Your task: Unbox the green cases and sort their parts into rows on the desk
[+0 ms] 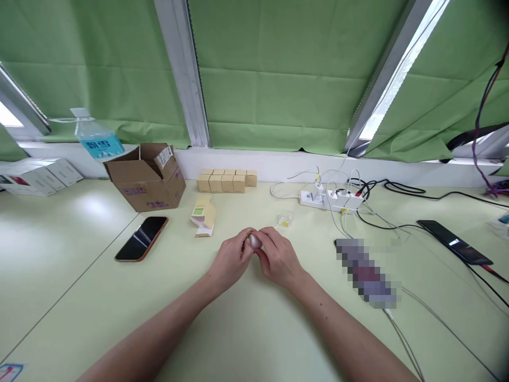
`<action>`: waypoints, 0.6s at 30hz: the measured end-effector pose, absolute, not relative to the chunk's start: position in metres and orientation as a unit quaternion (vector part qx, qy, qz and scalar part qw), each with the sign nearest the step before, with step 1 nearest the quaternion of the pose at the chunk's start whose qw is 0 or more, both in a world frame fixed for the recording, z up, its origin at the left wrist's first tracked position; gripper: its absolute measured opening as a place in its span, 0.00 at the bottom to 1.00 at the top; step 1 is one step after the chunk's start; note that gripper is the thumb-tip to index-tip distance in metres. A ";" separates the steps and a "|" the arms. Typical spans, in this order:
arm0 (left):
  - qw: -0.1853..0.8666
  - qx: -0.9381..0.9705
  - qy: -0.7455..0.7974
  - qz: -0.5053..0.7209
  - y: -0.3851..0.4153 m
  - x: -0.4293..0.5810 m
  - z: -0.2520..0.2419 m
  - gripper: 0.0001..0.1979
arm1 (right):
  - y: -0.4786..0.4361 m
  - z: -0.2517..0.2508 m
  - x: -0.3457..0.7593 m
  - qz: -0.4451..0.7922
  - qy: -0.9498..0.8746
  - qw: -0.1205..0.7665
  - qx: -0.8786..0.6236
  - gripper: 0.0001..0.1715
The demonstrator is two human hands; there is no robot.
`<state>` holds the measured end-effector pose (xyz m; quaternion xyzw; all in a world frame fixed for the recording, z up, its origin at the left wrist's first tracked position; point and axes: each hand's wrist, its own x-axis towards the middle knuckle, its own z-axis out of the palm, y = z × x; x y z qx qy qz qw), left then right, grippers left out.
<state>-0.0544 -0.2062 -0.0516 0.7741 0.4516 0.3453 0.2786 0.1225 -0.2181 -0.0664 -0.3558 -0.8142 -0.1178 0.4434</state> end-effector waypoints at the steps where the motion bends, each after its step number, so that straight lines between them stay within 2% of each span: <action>1: 0.286 0.771 0.453 0.346 -0.207 -0.054 -0.052 0.18 | -0.218 -0.067 0.122 -0.116 -0.814 0.440 -0.361 0.19; 7: 0.370 0.731 0.429 0.381 -0.204 -0.053 -0.054 0.16 | -0.215 -0.070 0.126 -0.056 -0.805 0.444 -0.389 0.19; 11: 0.422 0.736 0.362 0.387 -0.199 -0.055 -0.057 0.22 | -0.213 -0.072 0.132 0.011 -0.778 0.485 -0.399 0.17; 14: 0.435 0.728 0.355 0.393 -0.195 -0.057 -0.059 0.22 | -0.213 -0.072 0.132 0.052 -0.760 0.503 -0.409 0.17; 18: 0.435 0.709 0.373 0.411 -0.187 -0.060 -0.063 0.20 | -0.207 -0.065 0.136 0.046 -0.719 0.546 -0.427 0.16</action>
